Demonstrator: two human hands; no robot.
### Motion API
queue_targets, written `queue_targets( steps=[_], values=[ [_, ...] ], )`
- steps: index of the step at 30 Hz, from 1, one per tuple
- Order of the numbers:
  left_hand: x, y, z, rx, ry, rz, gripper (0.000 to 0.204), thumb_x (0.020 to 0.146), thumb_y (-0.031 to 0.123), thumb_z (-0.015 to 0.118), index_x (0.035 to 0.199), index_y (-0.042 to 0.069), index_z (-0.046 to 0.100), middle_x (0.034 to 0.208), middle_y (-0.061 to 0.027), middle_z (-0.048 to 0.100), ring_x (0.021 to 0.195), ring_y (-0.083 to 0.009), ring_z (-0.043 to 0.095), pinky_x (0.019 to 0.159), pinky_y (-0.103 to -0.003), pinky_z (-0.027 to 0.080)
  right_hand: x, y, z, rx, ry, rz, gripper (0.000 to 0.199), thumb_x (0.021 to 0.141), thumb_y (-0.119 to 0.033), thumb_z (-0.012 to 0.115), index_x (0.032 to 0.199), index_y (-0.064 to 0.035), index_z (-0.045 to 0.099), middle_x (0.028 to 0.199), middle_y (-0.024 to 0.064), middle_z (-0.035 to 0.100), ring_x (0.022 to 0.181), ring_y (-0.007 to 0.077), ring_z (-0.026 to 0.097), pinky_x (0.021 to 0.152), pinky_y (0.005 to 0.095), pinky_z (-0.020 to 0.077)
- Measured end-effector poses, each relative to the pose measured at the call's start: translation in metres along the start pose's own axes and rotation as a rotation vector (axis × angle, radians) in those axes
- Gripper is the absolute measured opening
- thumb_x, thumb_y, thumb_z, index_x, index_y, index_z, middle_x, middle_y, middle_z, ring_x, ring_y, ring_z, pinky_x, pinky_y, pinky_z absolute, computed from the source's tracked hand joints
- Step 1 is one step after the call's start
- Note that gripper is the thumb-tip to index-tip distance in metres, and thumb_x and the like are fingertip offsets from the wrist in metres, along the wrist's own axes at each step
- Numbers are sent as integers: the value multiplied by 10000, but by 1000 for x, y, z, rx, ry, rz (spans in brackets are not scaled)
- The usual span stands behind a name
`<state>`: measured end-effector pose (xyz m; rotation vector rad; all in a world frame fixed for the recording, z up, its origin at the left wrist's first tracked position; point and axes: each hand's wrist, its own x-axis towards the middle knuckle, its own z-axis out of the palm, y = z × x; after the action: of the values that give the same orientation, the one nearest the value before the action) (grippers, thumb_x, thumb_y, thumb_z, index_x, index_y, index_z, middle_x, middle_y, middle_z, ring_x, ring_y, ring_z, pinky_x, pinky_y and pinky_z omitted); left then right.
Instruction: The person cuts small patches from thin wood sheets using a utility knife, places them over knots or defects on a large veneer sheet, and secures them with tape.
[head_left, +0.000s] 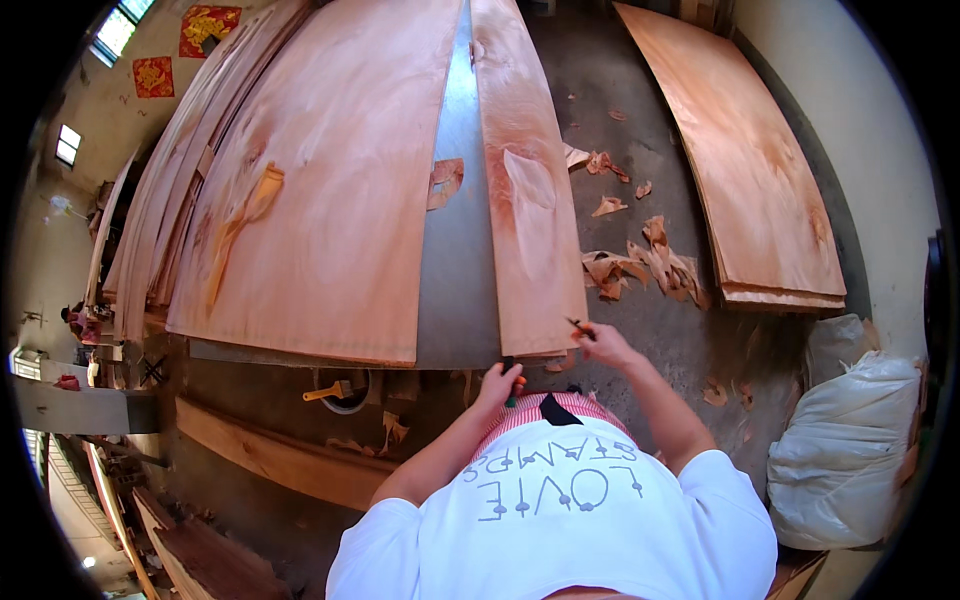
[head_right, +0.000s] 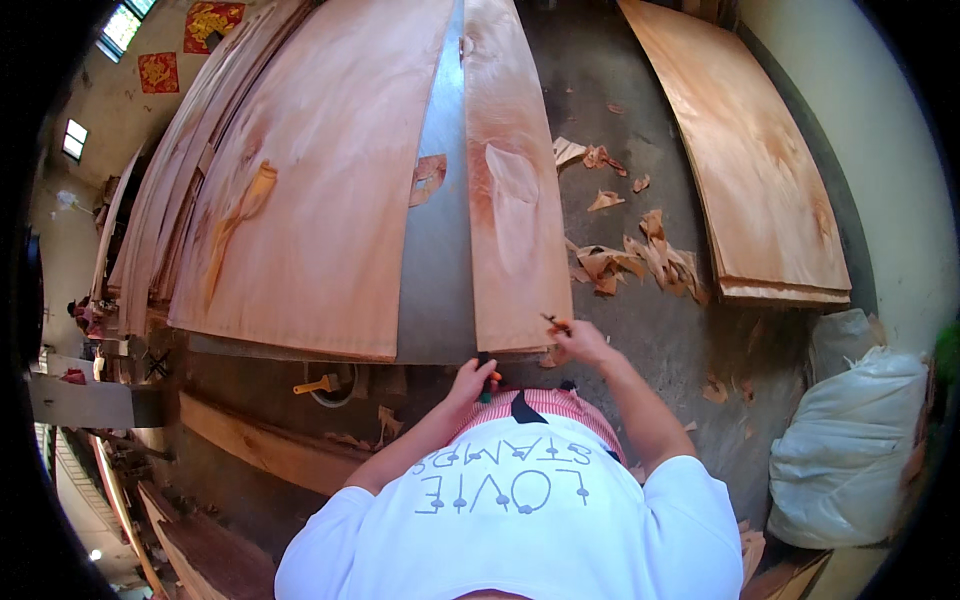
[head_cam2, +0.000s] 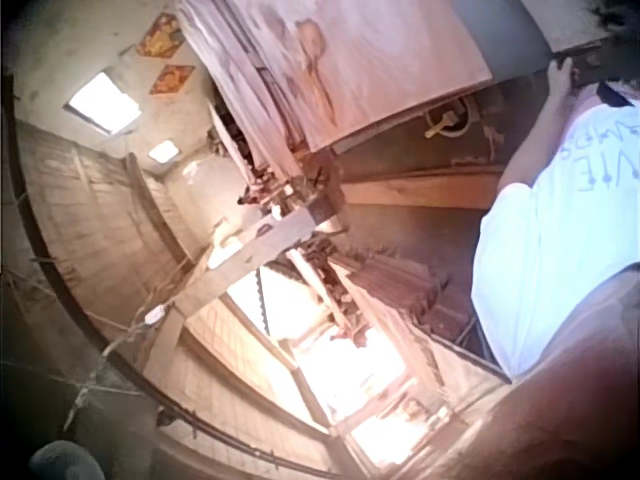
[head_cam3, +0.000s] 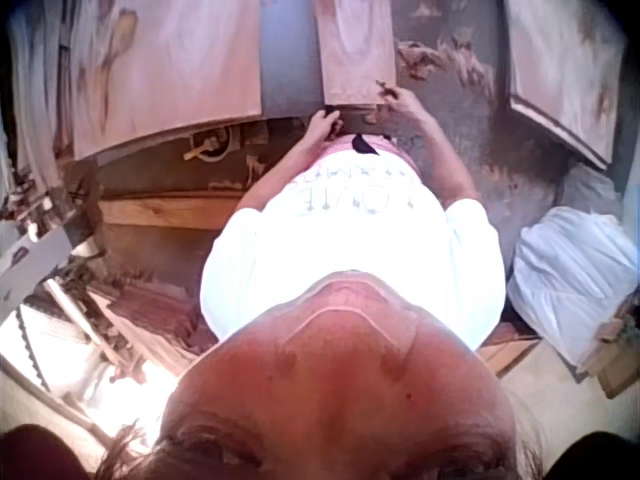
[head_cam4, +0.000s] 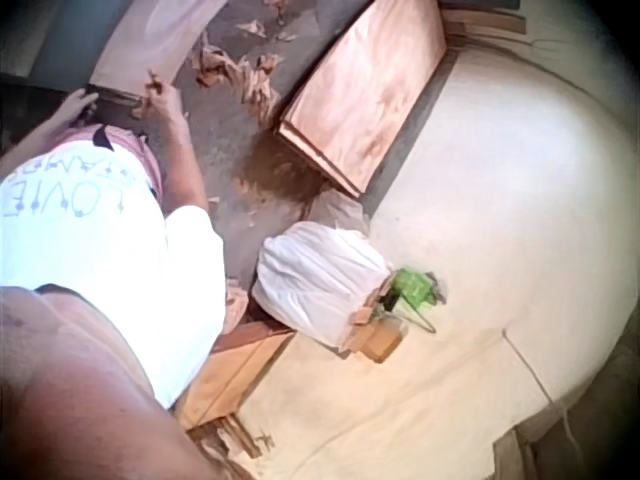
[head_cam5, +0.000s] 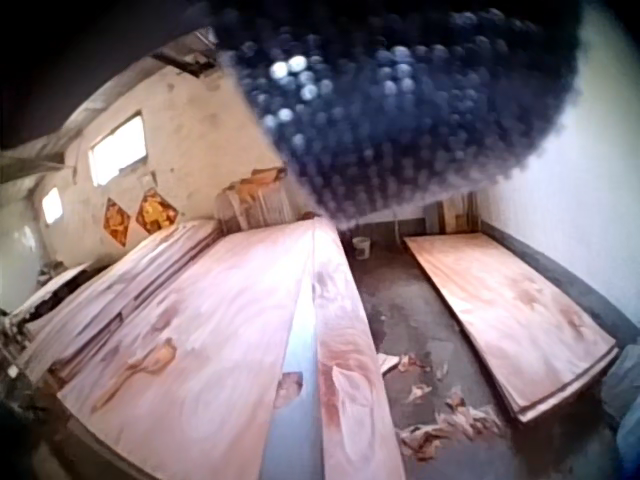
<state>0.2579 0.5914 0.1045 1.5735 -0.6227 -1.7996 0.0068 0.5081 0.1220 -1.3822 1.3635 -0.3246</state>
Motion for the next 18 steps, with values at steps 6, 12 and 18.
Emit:
queue_targets(
  steps=[6, 12, 18],
  values=[
    [4, 5, 17, 347, -300, 419, 537, 767, 361, 671, 1062, -39, 468, 882, -144, 613, 773, -227, 604, 705, -323, 481, 4, -78, 66, -263, 150, -38, 593, 701, -405, 715, 1076, 16, 531, 793, 148, 624, 716, 249, 615, 637, 343, 479],
    [-6, 47, 29, 457, -719, 199, 455, 855, 241, 594, 1185, -21, 421, 958, -132, 615, 864, -184, 591, 769, -308, 473, 0, -32, 53, -60, 332, 99, 521, 705, -255, 640, 1123, 22, 501, 885, 170, 627, 799, 269, 618, 712, 352, 484],
    [9, 27, 43, 607, -674, 139, 443, 892, 229, 550, 1233, -37, 453, 1150, -148, 559, 1026, -187, 547, 880, -286, 443, -15, -38, 36, 164, 529, 51, 427, 720, -269, 674, 1007, 26, 558, 791, 127, 626, 732, 224, 613, 662, 323, 482]
  ],
)
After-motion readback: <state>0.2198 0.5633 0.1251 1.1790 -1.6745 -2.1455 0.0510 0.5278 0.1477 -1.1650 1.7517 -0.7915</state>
